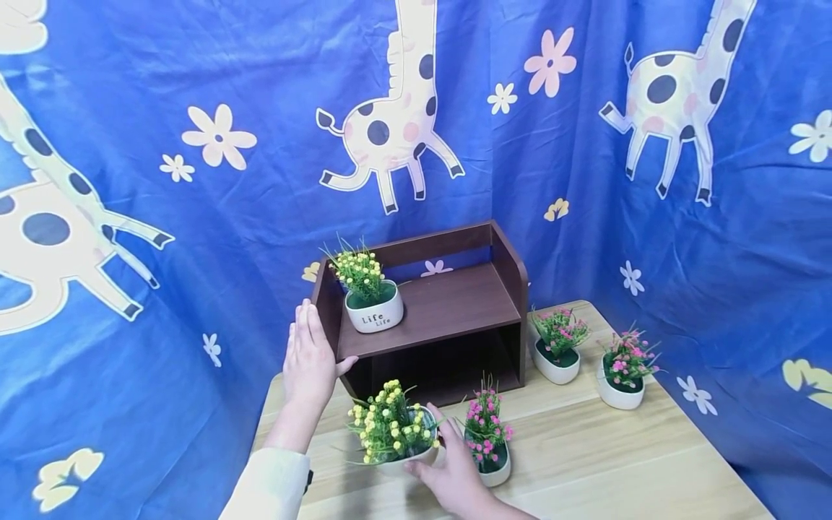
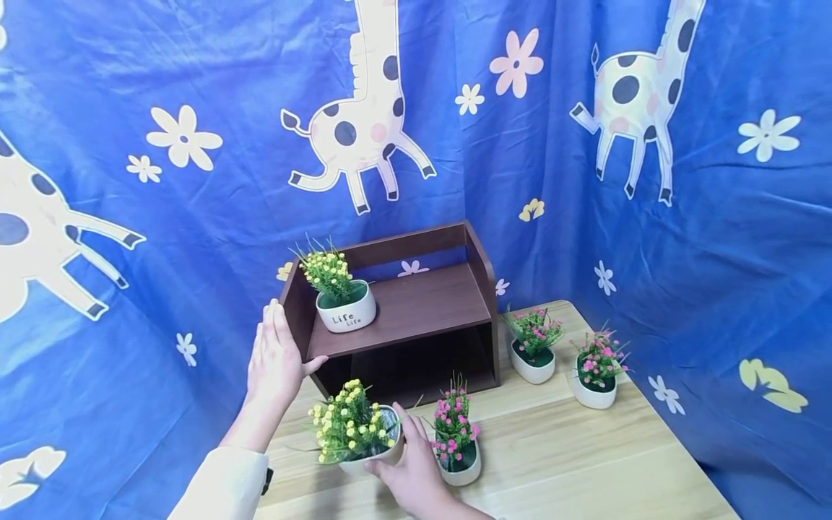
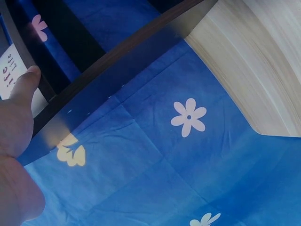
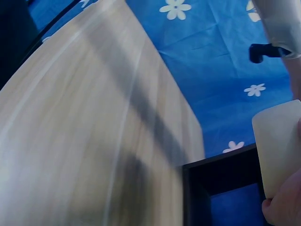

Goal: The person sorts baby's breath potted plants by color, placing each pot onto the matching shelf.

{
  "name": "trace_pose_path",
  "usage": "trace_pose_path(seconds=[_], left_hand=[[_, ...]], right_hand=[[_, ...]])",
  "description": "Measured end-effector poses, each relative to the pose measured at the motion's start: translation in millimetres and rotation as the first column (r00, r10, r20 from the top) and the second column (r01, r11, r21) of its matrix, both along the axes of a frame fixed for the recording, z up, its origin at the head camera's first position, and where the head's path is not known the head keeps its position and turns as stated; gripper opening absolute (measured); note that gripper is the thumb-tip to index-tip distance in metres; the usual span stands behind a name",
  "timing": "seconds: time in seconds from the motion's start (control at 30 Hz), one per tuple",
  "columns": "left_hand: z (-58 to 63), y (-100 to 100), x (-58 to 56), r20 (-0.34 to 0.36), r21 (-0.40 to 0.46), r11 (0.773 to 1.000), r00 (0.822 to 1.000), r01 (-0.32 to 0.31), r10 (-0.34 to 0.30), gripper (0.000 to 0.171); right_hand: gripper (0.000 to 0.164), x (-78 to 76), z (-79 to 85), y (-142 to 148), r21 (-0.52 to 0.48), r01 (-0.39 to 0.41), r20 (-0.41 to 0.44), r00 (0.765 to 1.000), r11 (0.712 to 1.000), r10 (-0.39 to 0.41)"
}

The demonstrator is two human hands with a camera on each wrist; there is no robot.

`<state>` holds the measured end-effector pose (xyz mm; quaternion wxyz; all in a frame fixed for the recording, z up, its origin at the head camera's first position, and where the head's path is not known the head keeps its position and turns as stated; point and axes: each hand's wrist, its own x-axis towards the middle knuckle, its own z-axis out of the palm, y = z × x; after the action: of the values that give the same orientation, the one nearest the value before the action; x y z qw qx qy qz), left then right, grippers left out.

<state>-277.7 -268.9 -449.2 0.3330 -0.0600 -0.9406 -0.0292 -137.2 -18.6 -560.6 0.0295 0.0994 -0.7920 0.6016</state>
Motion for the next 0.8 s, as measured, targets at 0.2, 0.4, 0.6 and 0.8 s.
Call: trace_pose_path(seconds=[0.2,0.4,0.6,0.8], left_hand=[[-0.7,-2,-0.7,-0.007,0.000,1.000,1.000,0.010,-0.010,0.152],[-3.8,-4,-1.5,-0.033,-0.004,1.000,0.999,0.018,-0.018,0.153],[-4.3,-3,-2.4,-0.029,-0.005,1.000,0.999,0.023,-0.023,0.152],[-2.8,-3,-3.4,-0.035,0.013,1.000,0.999,0.025,-0.024,0.152]], right_hand=[[0.097,-2.4,19.6,5,-0.061,-0.019,0.000,1.000,0.998,0.019],[0.098,-10.1,33.8,15,-0.079,-0.063,-0.018,0.998,0.995,0.062],[0.100,-25.7,50.0,29,-0.124,-0.124,0.033,0.991,0.985,0.129],[0.100,-39.3,65.1,44,-0.157,-0.151,0.031,0.987,0.976,0.158]])
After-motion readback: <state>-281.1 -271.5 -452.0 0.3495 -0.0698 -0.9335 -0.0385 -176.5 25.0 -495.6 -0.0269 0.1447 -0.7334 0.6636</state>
